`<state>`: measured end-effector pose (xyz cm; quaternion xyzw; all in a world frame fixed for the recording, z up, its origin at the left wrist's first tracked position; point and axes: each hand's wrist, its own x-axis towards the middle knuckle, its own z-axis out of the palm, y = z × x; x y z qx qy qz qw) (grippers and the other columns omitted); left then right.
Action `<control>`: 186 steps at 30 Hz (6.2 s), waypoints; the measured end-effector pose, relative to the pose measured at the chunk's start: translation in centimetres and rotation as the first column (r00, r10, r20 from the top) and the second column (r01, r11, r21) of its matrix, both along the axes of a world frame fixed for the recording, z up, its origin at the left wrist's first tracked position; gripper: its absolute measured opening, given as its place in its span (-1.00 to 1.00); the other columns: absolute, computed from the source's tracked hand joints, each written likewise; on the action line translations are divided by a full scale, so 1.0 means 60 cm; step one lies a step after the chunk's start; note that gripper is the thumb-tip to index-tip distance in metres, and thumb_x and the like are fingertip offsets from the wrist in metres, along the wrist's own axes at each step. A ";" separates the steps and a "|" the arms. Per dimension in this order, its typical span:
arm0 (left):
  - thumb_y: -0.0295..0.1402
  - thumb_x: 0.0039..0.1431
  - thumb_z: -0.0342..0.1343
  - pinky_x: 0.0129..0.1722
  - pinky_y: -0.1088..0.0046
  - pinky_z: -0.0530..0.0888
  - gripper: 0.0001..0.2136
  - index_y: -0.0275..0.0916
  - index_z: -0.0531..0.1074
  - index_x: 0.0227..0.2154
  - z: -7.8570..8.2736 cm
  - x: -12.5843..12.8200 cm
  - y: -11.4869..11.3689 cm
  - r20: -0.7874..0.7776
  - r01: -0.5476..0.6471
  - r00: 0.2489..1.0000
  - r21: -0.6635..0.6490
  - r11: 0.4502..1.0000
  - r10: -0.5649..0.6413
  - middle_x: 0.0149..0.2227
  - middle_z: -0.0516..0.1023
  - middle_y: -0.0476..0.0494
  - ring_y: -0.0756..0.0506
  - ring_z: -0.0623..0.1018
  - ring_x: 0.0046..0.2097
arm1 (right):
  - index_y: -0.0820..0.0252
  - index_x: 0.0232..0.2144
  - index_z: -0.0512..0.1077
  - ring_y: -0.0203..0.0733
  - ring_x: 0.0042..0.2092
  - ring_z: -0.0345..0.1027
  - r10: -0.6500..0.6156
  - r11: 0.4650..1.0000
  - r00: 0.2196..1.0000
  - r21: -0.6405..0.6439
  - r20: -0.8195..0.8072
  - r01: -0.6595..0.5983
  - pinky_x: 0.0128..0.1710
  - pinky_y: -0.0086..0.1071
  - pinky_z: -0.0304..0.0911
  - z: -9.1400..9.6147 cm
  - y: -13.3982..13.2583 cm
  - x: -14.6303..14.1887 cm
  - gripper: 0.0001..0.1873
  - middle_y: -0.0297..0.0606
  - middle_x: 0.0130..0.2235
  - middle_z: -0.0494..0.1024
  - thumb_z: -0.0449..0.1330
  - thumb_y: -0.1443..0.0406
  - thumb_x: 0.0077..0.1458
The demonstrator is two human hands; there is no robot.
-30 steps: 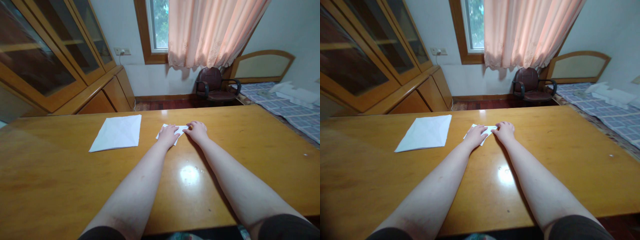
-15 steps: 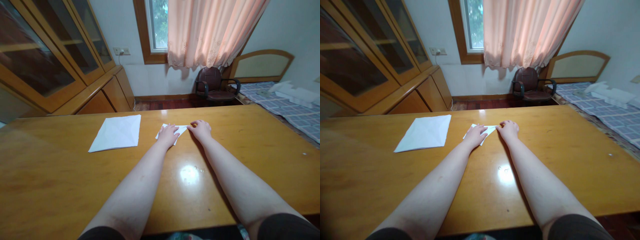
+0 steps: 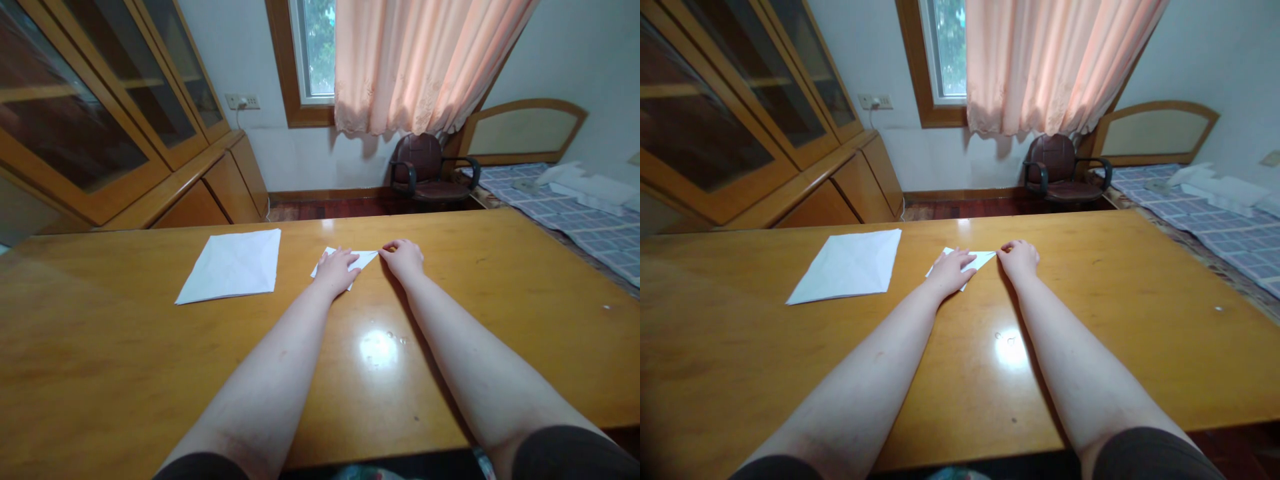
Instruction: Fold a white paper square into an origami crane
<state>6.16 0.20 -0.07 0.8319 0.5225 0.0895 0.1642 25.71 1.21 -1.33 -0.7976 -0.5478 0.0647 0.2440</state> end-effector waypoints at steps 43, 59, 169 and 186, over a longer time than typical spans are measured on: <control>-0.18 0.23 -0.09 0.25 0.11 0.08 -0.57 0.00 0.27 0.15 -0.008 0.002 0.004 -0.044 0.077 0.996 0.039 0.996 -0.076 0.26 0.24 0.01 -0.20 0.18 0.27 | 0.14 -0.14 0.50 0.09 0.07 0.20 0.024 0.999 1.000 -0.045 0.000 -0.024 0.08 -0.10 0.06 -0.002 -0.003 -0.011 -0.57 -0.08 -0.01 0.42 0.20 0.06 -0.03; -0.19 0.23 -0.07 0.25 0.13 0.09 -0.59 0.00 0.31 0.13 -0.014 0.003 0.005 -0.022 0.064 0.998 0.064 0.996 -0.062 0.24 0.28 0.01 -0.18 0.22 0.25 | 0.03 -0.03 0.47 0.02 0.14 0.17 0.138 0.990 0.990 -0.049 0.037 -0.136 0.13 -0.12 0.04 -0.001 -0.001 -0.010 -0.65 -0.18 0.09 0.41 0.06 0.23 0.16; -0.31 0.19 -0.05 0.17 0.12 0.17 -0.68 -0.04 0.45 -0.03 -0.012 -0.002 0.005 0.067 -0.296 0.954 0.082 0.951 0.291 0.13 0.42 -0.06 -0.24 0.26 0.20 | 0.17 -0.11 0.51 -0.07 -0.01 0.33 0.328 0.942 0.934 0.020 0.142 -0.334 0.04 -0.23 0.12 0.011 -0.018 -0.031 -0.64 -0.15 -0.06 0.54 0.07 0.16 0.15; -0.26 0.15 -0.03 0.00 0.10 0.29 -0.68 -0.14 0.44 -0.06 0.003 -0.008 -0.001 0.012 -0.441 0.897 0.103 0.892 0.442 0.00 0.45 -0.25 -0.32 0.35 0.04 | 0.09 -0.28 0.60 -0.14 -0.14 0.35 0.507 0.860 0.853 -0.007 0.126 -0.510 -0.10 -0.34 0.19 0.003 -0.018 -0.036 -0.69 -0.22 -0.23 0.55 0.07 0.16 0.17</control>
